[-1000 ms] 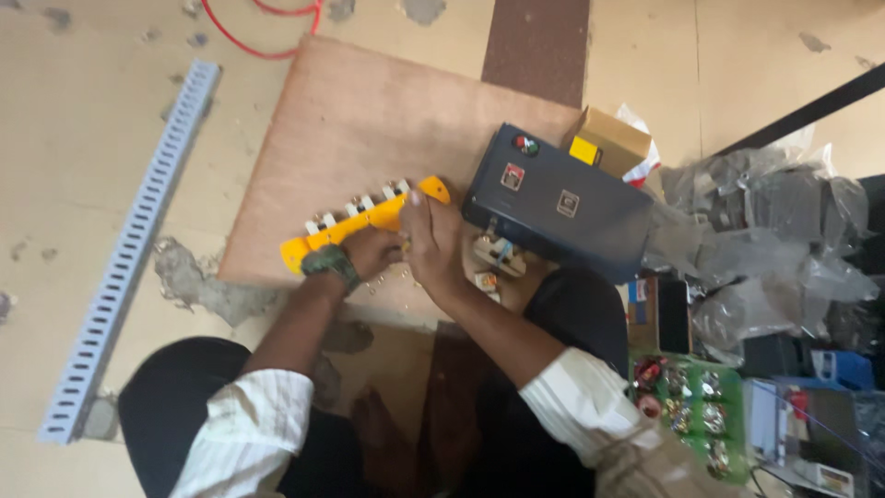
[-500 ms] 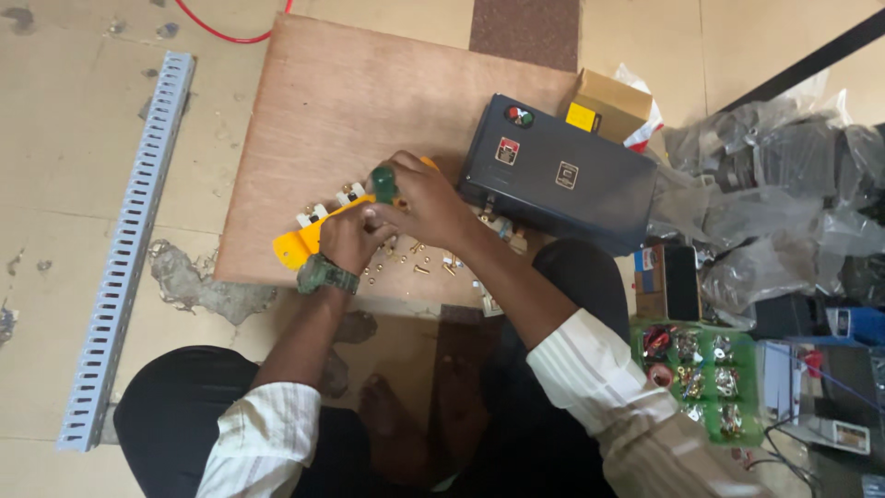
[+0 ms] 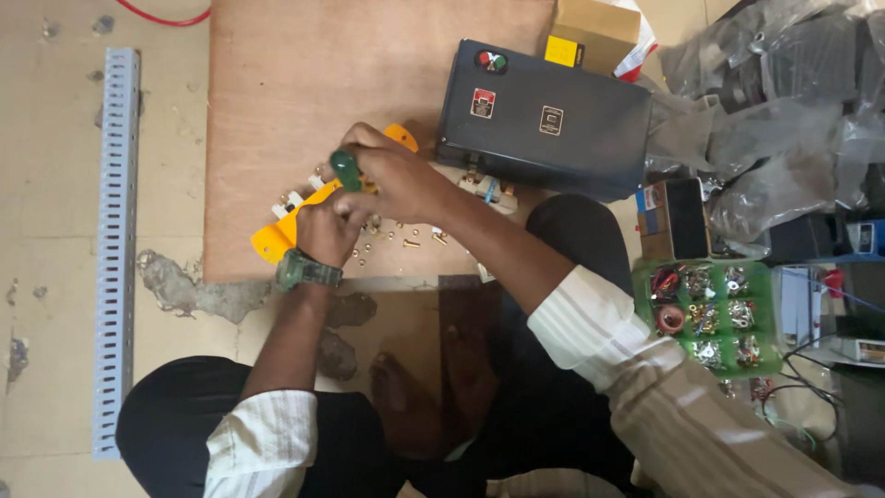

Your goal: The person assembles electrical components on a yellow mounting plate using a screwdriver, handles various small metal parts from a storage container, and fits components into a gray electrical box.

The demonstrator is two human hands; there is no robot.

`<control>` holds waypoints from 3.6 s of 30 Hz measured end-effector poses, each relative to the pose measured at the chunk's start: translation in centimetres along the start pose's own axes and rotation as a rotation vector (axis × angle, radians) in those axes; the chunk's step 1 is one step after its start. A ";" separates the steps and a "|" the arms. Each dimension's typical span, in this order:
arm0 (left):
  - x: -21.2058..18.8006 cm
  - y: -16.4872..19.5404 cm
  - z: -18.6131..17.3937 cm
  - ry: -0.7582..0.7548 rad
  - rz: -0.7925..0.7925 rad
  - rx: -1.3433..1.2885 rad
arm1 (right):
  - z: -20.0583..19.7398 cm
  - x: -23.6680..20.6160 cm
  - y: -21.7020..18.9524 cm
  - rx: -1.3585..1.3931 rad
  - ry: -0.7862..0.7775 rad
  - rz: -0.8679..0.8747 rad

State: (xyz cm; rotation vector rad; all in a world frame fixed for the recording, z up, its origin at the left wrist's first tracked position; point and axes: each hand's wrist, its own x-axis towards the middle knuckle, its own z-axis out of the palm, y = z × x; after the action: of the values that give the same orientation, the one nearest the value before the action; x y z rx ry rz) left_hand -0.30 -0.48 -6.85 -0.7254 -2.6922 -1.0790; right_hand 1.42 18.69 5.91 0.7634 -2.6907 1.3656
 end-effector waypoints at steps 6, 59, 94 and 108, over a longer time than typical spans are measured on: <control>-0.1 0.8 0.4 -0.107 0.004 -0.027 | -1.4 -0.4 -0.3 0.361 -0.050 -0.145; -4.3 -0.1 -4.9 -0.241 -0.112 -0.193 | 7.6 -1.1 -1.6 0.247 0.153 0.311; -4.9 1.5 -3.7 -0.087 0.120 -0.198 | 6.0 -2.6 -1.6 0.292 -0.020 0.369; -4.5 0.7 -3.6 -0.130 0.042 -0.146 | 6.4 -2.1 -0.5 0.536 -0.047 0.321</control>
State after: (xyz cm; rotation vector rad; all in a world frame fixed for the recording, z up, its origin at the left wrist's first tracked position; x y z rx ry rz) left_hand 3.82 -4.23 -5.20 -0.9020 -2.7119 -1.2706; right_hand 4.68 14.41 1.87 0.3824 -2.5777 2.2195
